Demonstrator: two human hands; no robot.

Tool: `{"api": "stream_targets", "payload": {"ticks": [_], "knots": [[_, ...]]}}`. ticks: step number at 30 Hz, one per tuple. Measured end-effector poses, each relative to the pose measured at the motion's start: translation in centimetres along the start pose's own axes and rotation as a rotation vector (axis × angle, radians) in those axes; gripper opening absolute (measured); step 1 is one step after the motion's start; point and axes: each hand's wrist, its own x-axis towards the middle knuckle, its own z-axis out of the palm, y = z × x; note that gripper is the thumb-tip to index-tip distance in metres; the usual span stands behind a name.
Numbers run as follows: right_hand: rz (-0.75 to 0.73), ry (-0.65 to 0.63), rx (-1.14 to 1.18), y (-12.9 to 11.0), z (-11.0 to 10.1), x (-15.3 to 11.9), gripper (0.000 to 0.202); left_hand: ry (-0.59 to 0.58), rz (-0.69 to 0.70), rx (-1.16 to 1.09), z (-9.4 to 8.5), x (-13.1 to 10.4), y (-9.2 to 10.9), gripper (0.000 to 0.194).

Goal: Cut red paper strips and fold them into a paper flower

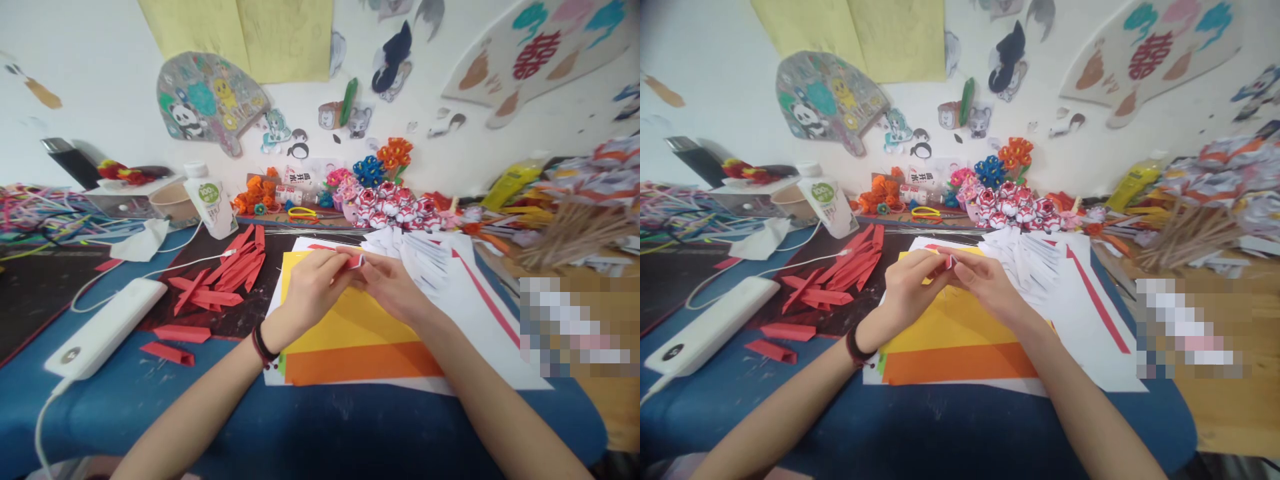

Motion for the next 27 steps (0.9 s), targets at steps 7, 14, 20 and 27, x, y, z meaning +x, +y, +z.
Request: {"api": "stream_targets", "payload": {"ticks": [7,14,20,27], "knots": [[-0.019,-0.053,-0.102,0.0,-0.1,0.2,0.044,-0.039,-0.131,-0.137,-0.3,0.3,0.2,0.007],[-0.175,0.368,-0.604,-0.4,0.4,0.0,0.038,-0.118,-0.196,-0.105,0.0,0.1,-0.4,0.011],[-0.221,0.452,-0.611,-1.2,0.7,-0.3,0.019,-0.237,-0.192,-0.085,0.2,0.0,0.0,0.028],[-0.122,0.410,-0.471,-2.0,-0.3,-0.1,0.025,-0.501,-0.502,-0.660,-0.5,1.3,-0.9,0.035]]}}
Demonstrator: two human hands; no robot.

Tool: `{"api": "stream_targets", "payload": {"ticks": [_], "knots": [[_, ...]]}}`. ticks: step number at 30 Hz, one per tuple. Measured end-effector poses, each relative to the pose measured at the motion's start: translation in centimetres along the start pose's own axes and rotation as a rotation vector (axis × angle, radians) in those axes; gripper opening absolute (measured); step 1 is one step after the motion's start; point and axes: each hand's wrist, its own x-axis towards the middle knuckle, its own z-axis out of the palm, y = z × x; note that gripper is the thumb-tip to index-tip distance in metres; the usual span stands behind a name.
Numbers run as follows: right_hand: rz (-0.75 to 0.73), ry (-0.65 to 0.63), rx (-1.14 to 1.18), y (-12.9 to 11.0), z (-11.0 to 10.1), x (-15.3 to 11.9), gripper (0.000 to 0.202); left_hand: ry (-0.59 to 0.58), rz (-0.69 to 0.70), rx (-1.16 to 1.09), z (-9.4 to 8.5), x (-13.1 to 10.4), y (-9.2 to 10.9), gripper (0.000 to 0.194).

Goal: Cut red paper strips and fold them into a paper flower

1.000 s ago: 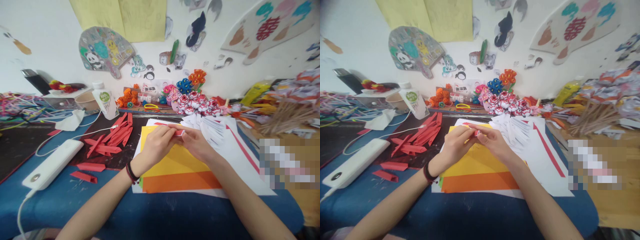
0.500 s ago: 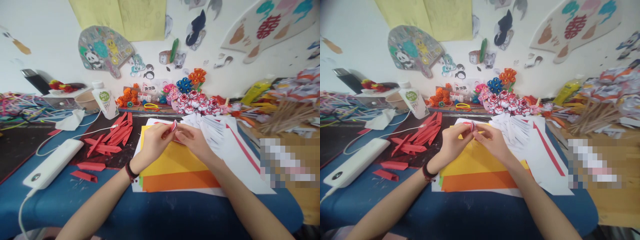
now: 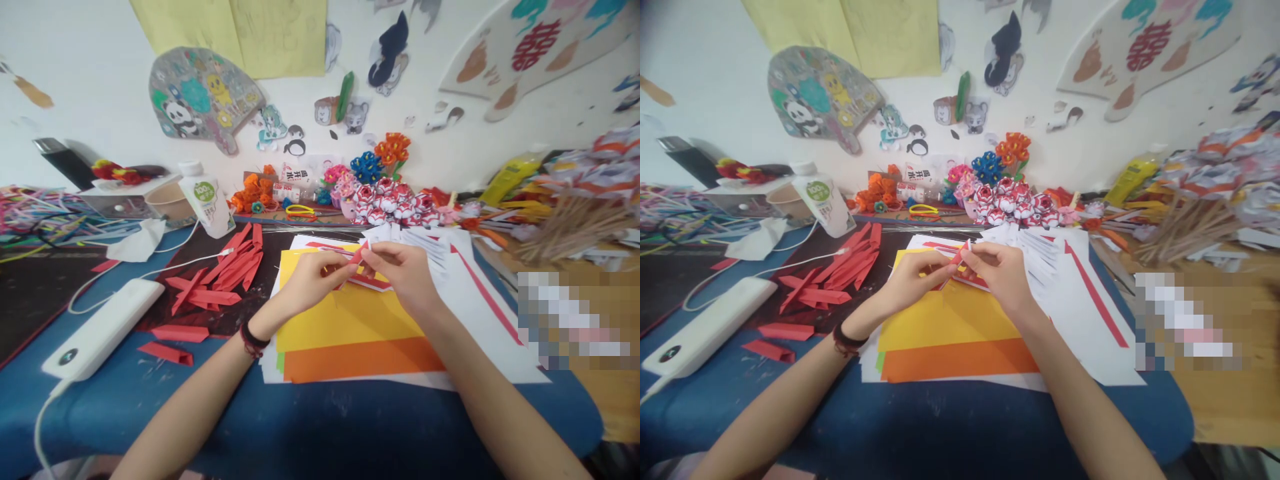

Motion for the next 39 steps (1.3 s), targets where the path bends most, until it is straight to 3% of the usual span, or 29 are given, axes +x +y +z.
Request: {"api": "stream_targets", "payload": {"ticks": [3,6,9,15,21,39], "knots": [[0.023,-0.019,0.009,0.4,0.0,0.1,0.028,-0.080,-0.096,-0.166,-0.2,0.1,-0.4,0.037],[0.009,-0.007,-0.038,1.2,0.1,0.0,0.033,-0.055,-0.145,-0.236,0.0,0.1,-0.8,0.042],[-0.078,0.031,-0.199,1.8,0.3,0.0,0.053,0.004,-0.157,-0.253,0.2,0.1,-1.0,0.044],[-0.298,-0.061,-0.551,1.9,0.4,-0.1,0.075,0.071,-0.159,-0.286,0.3,0.2,-1.3,0.045],[-0.309,-0.148,-0.633,1.9,0.6,-0.3,0.078,0.101,-0.178,-0.332,0.4,0.2,-1.4,0.046],[-0.386,-0.139,-0.925,1.4,0.6,-0.5,0.072,0.100,-0.228,-0.386,0.5,0.2,-1.2,0.051]]}}
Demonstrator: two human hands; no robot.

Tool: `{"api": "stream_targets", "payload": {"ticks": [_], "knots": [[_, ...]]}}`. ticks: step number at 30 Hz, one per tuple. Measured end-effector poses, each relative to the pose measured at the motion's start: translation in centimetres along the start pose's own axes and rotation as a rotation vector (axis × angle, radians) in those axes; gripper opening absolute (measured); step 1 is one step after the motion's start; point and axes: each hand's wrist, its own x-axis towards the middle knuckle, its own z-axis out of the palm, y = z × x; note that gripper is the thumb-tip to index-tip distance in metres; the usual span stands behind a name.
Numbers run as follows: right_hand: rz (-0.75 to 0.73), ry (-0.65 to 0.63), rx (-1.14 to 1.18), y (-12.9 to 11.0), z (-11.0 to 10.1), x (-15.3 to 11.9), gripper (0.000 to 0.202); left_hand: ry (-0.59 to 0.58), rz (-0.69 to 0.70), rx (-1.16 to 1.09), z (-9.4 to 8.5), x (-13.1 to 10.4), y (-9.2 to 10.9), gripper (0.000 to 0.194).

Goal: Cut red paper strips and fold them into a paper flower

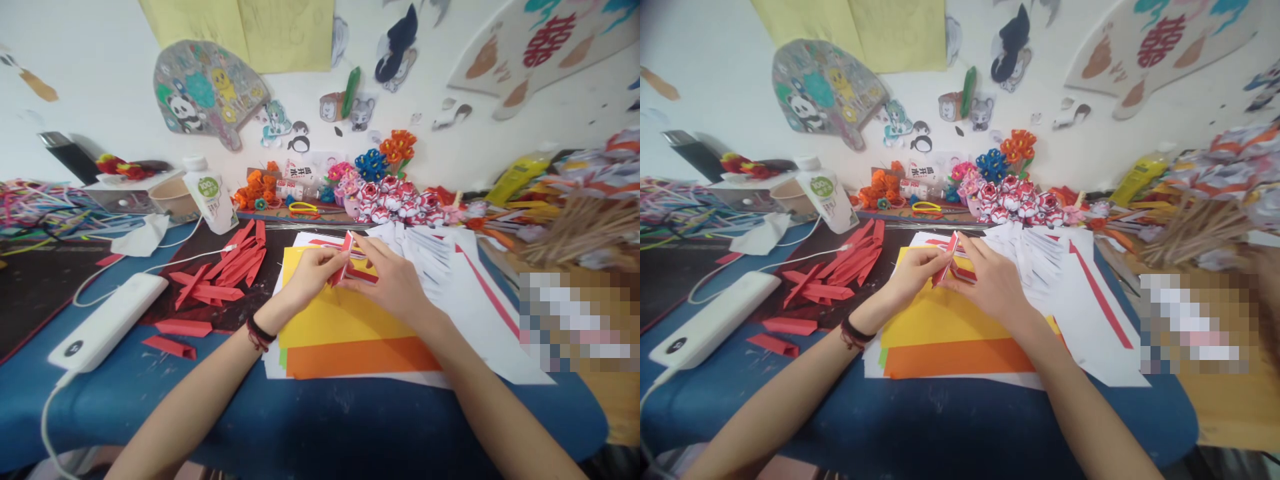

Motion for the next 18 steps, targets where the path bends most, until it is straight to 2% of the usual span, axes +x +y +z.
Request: {"api": "stream_targets", "payload": {"ticks": [7,13,18], "knots": [[0.013,-0.012,-0.072,-0.17,0.46,-0.07,0.083,0.018,0.005,0.021,0.11,0.09,-0.18,0.046],[0.041,-0.004,-0.066,-0.21,0.46,-0.05,0.081,0.035,-0.013,0.047,0.25,-0.01,-0.04,0.052],[0.073,-0.004,-0.036,-0.38,0.43,-0.09,0.084,0.028,-0.022,0.005,0.33,-0.09,0.06,0.049]]}}
